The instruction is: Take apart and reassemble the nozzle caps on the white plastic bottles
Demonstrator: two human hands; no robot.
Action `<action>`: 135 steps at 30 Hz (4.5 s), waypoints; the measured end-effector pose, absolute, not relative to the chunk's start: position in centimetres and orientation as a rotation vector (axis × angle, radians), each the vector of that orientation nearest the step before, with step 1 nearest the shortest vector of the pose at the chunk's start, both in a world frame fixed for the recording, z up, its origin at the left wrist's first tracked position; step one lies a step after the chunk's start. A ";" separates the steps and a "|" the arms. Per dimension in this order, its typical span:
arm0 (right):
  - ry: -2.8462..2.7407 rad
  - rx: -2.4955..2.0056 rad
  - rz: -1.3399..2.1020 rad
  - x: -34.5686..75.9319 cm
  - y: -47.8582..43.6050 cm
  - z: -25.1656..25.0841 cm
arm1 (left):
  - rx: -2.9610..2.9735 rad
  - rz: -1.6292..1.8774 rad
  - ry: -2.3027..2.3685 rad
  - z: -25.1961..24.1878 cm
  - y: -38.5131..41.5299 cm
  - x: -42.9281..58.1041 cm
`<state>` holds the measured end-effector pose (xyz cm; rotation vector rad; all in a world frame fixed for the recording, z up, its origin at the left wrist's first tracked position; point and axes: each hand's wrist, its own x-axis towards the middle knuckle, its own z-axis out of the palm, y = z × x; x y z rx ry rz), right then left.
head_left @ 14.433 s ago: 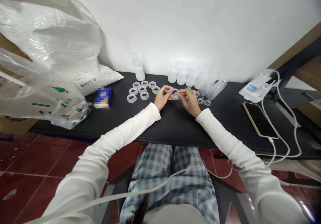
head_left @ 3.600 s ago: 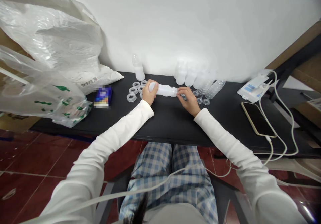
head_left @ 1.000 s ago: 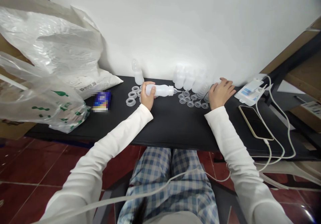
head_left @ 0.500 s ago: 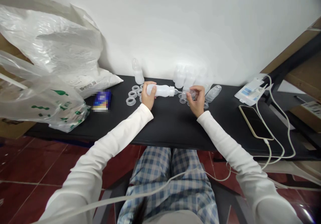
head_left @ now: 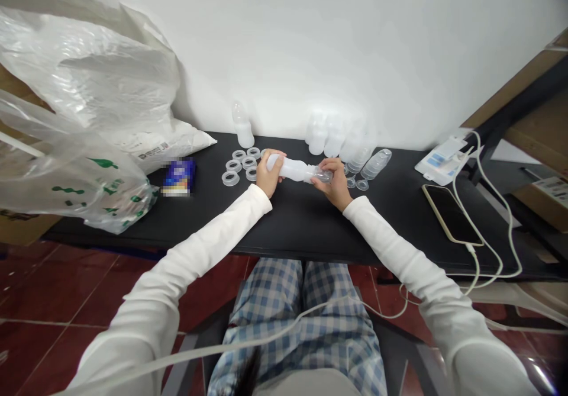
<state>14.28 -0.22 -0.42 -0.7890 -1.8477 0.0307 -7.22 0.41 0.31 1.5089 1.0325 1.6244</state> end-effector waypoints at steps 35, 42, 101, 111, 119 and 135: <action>-1.933 -1.084 -0.114 15.2 -1.3 2.4 | 2.049 1.532 1.626 2.9 4.0 -10.8; -2.508 -1.220 -0.600 15.3 -1.3 2.3 | 1.811 1.646 1.903 2.7 8.1 -11.0; -1.813 -1.048 0.171 13.6 -1.5 1.0 | 1.243 1.131 0.689 0.4 -0.7 -3.9; -1.766 -1.048 0.320 12.8 -1.2 0.7 | 1.301 1.226 0.746 0.0 -0.7 -3.6; -1.675 -1.029 0.594 12.0 -1.3 0.5 | 1.337 1.230 0.812 0.1 -0.7 -3.7; -1.550 -0.955 0.805 11.3 -0.8 -0.3 | 1.614 1.200 0.995 1.1 -0.8 -4.5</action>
